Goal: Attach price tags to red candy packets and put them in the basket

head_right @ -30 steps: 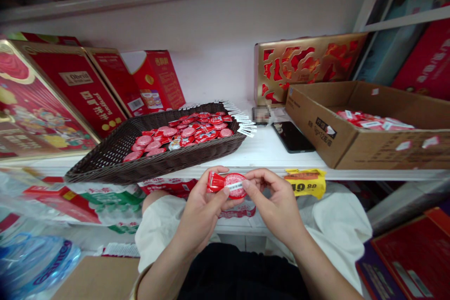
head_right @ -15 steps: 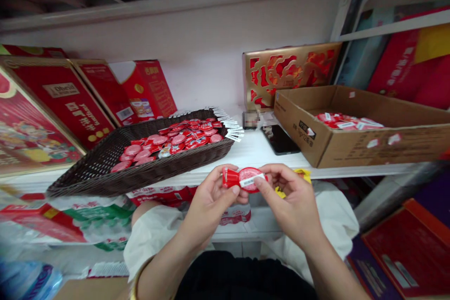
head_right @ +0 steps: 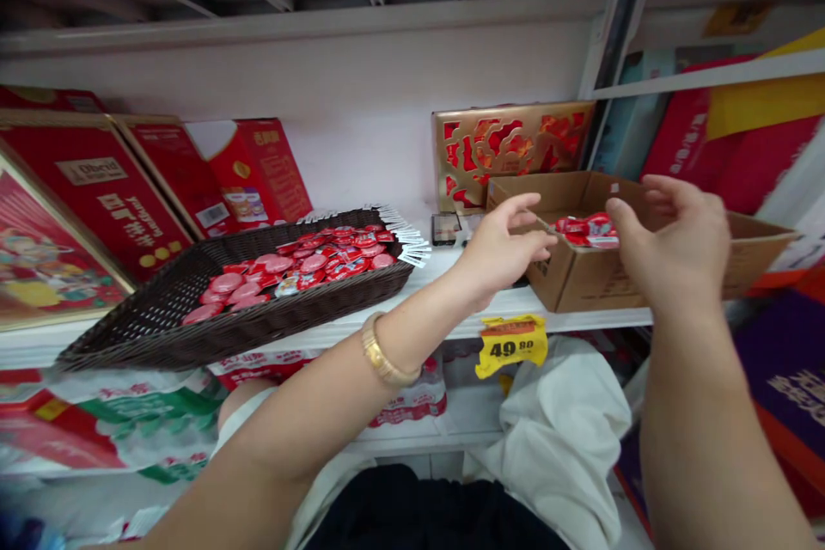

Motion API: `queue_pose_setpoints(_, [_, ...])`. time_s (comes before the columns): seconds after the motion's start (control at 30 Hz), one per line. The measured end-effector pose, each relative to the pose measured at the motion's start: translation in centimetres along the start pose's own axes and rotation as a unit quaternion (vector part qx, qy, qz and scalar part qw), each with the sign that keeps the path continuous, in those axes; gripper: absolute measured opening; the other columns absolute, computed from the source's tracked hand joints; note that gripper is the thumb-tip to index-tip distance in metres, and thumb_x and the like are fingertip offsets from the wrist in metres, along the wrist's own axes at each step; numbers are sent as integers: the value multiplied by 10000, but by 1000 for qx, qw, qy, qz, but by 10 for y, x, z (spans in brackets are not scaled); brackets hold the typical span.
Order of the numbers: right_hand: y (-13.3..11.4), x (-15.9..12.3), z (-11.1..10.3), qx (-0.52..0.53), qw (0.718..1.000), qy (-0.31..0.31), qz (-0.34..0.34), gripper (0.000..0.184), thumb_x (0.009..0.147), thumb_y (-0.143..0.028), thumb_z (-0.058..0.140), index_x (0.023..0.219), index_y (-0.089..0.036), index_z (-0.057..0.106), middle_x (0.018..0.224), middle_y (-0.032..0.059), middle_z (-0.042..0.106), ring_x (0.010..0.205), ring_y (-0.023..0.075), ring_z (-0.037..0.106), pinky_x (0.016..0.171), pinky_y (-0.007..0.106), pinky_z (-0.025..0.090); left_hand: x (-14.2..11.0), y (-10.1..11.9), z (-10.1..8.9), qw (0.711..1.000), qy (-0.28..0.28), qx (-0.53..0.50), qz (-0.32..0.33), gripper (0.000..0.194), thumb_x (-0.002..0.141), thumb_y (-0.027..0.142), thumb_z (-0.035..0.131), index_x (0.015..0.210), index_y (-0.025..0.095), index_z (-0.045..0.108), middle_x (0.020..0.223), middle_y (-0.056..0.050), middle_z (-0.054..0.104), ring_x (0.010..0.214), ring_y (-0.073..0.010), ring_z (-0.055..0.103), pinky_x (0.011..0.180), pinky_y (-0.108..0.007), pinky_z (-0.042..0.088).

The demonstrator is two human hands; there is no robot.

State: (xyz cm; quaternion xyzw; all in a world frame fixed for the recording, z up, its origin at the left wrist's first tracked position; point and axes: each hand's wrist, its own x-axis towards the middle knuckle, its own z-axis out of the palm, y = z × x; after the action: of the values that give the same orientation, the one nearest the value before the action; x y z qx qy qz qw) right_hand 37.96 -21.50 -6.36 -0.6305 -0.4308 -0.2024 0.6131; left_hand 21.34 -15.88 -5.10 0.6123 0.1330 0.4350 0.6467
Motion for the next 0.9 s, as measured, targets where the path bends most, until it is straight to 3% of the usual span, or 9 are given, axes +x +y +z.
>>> queue_pose_setpoints(0.1, [-8,-23,5,2,1000,15,-13,377,809,-408,710,1108,-178,729,1006,153,723,807,234,651,735,379,485,-29,23,-32,985,-14,173,12,367,714,44,606,1042,168,713,1123,-115,694,772,-173,681,763,-330,545])
queue_pose_setpoints(0.17, [-24,-38,11,31,999,-5,-38,284,830,-384,697,1040,-198,741,976,125,733,763,216,651,696,347,484,-41,51,-59,963,-17,266,36,267,722,40,580,902,152,742,943,-85,733,707,-155,662,727,-308,533])
queue_pose_setpoints(0.23, [-43,-50,21,52,995,-43,-68,203,857,-357,671,967,-203,745,927,103,736,732,201,642,685,333,482,-41,81,-90,932,-2,359,53,235,755,64,566,882,140,749,849,-74,734,677,-145,651,720,-291,518])
queue_pose_setpoints(0.3, [-59,-59,35,74,989,-86,-98,146,859,-322,663,891,-203,741,853,78,731,702,188,634,674,321,484,-33,104,-122,879,35,472,60,232,760,80,569,890,129,755,792,-67,726,677,-148,650,729,-283,506])
queue_pose_setpoints(0.4, [-77,-73,59,100,971,-159,-146,107,842,-286,669,828,-201,734,799,49,720,697,178,637,671,308,485,-17,116,-169,758,52,650,10,237,764,137,607,945,133,760,852,-72,745,711,-158,654,788,-282,492])
queue_pose_setpoints(0.5, [-86,-86,78,99,954,-214,-187,118,846,-291,661,823,-203,736,787,43,719,729,189,654,708,320,486,-8,107,-202,699,12,713,-53,206,718,164,656,890,146,769,829,-61,757,748,-182,661,767,-267,479])
queue_pose_setpoints(0.67, [-89,-100,95,86,944,-241,-209,133,838,-327,687,863,-210,745,811,52,727,774,216,670,762,347,489,-6,80,-223,645,-50,757,-95,251,698,264,704,935,215,773,901,-47,774,883,-220,671,799,-262,450])
queue_pose_setpoints(0.8, [-89,-103,100,59,942,-252,-214,111,816,-303,716,880,-219,750,825,48,734,795,228,672,781,357,480,-7,70,-221,601,-70,789,-104,337,749,337,675,1054,212,745,1079,-97,744,994,-259,651,821,-284,441])
queue_pose_setpoints(0.9, [-88,-105,103,49,941,-254,-218,99,828,-295,702,873,-224,755,811,46,742,793,235,667,784,362,473,-8,69,-217,579,-81,803,-115,324,791,353,633,1051,192,742,1085,-124,734,965,-267,653,800,-298,440])
